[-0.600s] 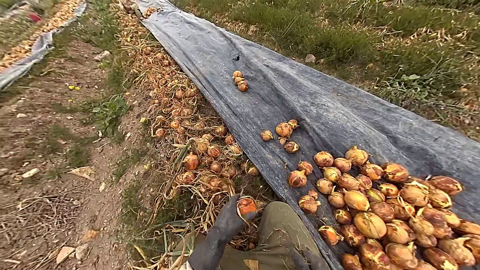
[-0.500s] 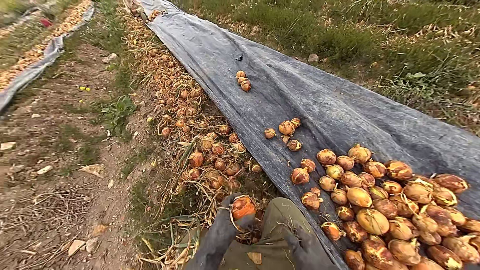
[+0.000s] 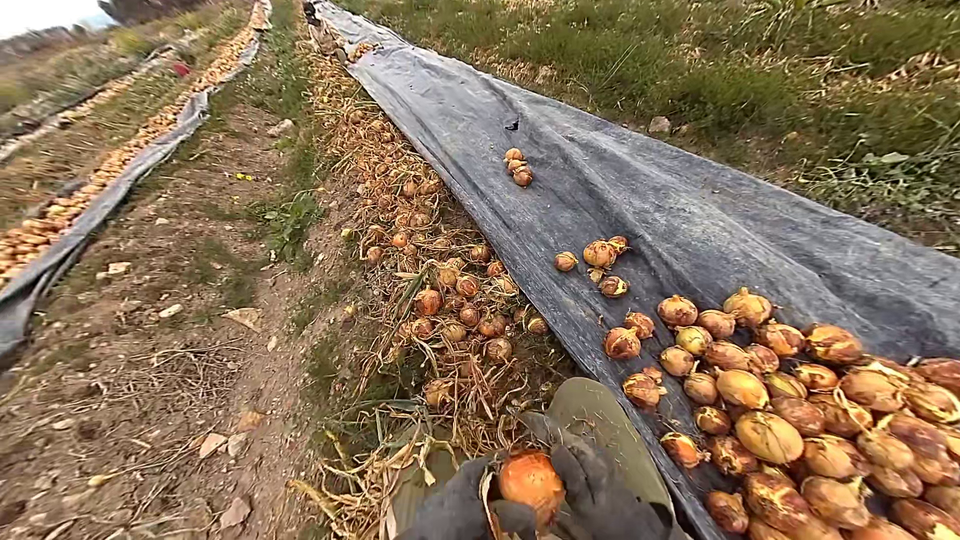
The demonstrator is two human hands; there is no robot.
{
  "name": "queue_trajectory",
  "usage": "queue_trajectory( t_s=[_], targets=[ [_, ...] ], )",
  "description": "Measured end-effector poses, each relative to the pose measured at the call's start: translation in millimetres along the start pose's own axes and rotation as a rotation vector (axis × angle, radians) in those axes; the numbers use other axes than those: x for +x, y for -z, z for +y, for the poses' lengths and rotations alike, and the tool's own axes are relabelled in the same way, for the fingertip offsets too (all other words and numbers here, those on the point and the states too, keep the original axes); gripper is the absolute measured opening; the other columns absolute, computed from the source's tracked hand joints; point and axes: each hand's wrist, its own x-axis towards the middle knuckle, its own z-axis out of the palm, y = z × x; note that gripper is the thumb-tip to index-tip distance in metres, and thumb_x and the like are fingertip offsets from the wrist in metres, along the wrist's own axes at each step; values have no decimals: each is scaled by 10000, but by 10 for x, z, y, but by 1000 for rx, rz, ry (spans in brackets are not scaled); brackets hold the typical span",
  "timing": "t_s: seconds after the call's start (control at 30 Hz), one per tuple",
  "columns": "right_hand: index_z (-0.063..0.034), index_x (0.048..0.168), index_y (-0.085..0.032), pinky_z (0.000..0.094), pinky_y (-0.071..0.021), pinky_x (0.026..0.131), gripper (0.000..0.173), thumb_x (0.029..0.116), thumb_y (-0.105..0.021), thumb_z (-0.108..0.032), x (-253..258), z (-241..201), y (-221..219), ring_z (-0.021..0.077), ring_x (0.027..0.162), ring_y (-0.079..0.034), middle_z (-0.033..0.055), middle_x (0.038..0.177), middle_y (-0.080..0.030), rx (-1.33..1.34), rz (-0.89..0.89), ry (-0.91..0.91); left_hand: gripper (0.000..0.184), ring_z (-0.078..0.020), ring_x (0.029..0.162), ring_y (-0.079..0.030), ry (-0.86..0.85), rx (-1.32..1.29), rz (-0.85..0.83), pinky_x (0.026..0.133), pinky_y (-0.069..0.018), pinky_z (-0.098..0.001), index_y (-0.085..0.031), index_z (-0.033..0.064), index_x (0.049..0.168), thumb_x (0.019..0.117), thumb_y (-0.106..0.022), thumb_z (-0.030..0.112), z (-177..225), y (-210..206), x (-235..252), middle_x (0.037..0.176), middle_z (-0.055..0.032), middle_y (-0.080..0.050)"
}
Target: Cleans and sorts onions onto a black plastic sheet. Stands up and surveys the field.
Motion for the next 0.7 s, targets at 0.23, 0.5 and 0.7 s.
queue_trajectory(
  t_s=[0.23, 0.5, 0.7],
  targets=[
    [-147, 1366, -628, 303, -489, 386, 530, 1110, -274, -448, -111, -210, 382, 112, 441, -497, -5, 666, -564, 456, 154, -492, 27, -23, 472, -472, 318, 3, 438, 473, -411, -165, -621, 29, 987, 986, -625, 2, 741, -310, 65, 656, 17, -602],
    [-95, 1287, -648, 470, -566, 803, 605, 1035, -422, -596, -115, 16, 157, 247, 857, -684, 133, 985, -692, 55, -330, -722, 400, -327, 1067, -719, 142, 969, 218, 944, -553, -565, -669, 134, 1332, 1059, -474, 351, 407, -192, 408, 1110, -135, -751],
    [-101, 1255, -612, 349, -540, 530, 493, 1085, -375, -498, -117, 100, 197, 163, 581, -581, 69, 855, -628, 267, -106, -722, 373, -430, 1060, -697, 221, 1152, -165, 882, -531, -655, -692, 48, 1183, 1016, -539, 346, 307, -483, 856, 1085, -224, -726]
  ],
)
